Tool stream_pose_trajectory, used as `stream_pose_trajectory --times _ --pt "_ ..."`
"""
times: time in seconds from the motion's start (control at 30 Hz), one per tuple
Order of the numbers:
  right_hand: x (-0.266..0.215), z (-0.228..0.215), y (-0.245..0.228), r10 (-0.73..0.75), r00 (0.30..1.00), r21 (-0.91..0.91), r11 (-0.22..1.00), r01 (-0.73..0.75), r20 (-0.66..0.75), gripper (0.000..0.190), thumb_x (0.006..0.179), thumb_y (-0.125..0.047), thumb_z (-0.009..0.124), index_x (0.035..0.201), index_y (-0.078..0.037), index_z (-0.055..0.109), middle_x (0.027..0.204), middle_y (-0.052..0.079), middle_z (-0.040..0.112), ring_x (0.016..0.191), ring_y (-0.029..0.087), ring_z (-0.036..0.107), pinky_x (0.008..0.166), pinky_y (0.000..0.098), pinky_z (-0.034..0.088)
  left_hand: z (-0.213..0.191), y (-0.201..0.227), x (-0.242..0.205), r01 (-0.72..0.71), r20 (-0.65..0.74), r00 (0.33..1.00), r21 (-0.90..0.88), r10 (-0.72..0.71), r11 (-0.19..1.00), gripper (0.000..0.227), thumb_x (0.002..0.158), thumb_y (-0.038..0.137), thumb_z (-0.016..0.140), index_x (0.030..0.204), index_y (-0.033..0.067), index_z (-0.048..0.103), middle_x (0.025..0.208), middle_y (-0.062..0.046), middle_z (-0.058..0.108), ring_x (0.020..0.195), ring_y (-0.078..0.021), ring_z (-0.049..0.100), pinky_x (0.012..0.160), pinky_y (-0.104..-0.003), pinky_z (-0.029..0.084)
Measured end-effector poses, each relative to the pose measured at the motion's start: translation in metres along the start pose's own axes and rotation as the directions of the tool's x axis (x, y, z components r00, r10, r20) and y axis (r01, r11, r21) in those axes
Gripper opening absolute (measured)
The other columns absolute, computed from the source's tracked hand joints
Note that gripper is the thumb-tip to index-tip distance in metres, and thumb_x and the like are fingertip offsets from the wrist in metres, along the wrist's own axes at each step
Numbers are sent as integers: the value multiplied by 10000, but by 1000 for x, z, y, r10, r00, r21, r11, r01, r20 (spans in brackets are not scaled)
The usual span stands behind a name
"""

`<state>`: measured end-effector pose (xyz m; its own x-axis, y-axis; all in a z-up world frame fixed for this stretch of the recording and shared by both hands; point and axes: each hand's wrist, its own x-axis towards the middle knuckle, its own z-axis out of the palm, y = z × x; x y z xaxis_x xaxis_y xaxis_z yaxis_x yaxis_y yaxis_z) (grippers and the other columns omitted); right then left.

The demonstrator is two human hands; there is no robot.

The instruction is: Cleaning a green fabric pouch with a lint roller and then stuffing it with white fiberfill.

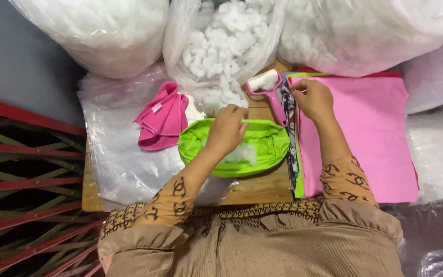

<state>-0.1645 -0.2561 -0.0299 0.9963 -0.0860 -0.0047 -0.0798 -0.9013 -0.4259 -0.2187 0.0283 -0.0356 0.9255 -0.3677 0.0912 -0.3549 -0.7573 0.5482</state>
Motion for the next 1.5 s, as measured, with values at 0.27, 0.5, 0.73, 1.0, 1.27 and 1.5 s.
stream_pose_trajectory --times 0.27,0.5,0.73,1.0,1.27,1.5 --pt "38 54 3 193 977 -108 977 -184 87 206 851 -307 757 1048 -272 809 1082 149 601 1027 432 687 904 533 569 65 32 142 53 117 992 -62 -45 997 402 983 101 600 1359 240 622 1354 -239 519 1147 -474 654 938 -577 586" --pt "47 78 20 211 977 -48 976 -210 20 103 872 -220 726 915 -196 817 1056 174 501 979 477 662 900 543 562 96 1 176 68 -54 996 -13 -69 998 148 892 -27 619 933 42 743 918 -140 650 905 -357 736 827 -454 617" --pt "42 23 24 95 994 162 982 -101 49 197 907 -289 658 1033 -180 763 1170 168 549 1155 453 615 1000 521 490 7 -4 115 114 -118 970 -551 -213 827 150 891 53 635 982 114 737 913 -100 755 880 -259 733 813 -398 575" --pt "-60 -23 -101 -177 923 379 925 37 341 213 918 -141 607 1027 -3 728 952 331 704 969 484 684 875 575 491 -29 -19 -38 224 41 959 -713 -279 664 204 855 28 670 1038 90 735 859 -71 704 817 -151 651 797 -336 555" --pt "-118 39 -119 -191 938 584 811 -15 289 139 866 -133 774 1001 -165 775 909 78 724 792 189 764 727 348 605 18 -34 -76 309 121 936 -731 -331 609 152 823 69 746 961 111 696 899 -29 717 842 -124 675 794 -295 564" --pt "-134 25 -107 -193 959 66 981 183 206 161 929 -266 713 1087 -234 723 1075 47 716 979 247 741 832 445 593 5 -41 -80 152 -4 987 -280 -159 948 169 905 69 686 1070 102 680 1088 -127 630 1086 -367 674 867 -463 588"
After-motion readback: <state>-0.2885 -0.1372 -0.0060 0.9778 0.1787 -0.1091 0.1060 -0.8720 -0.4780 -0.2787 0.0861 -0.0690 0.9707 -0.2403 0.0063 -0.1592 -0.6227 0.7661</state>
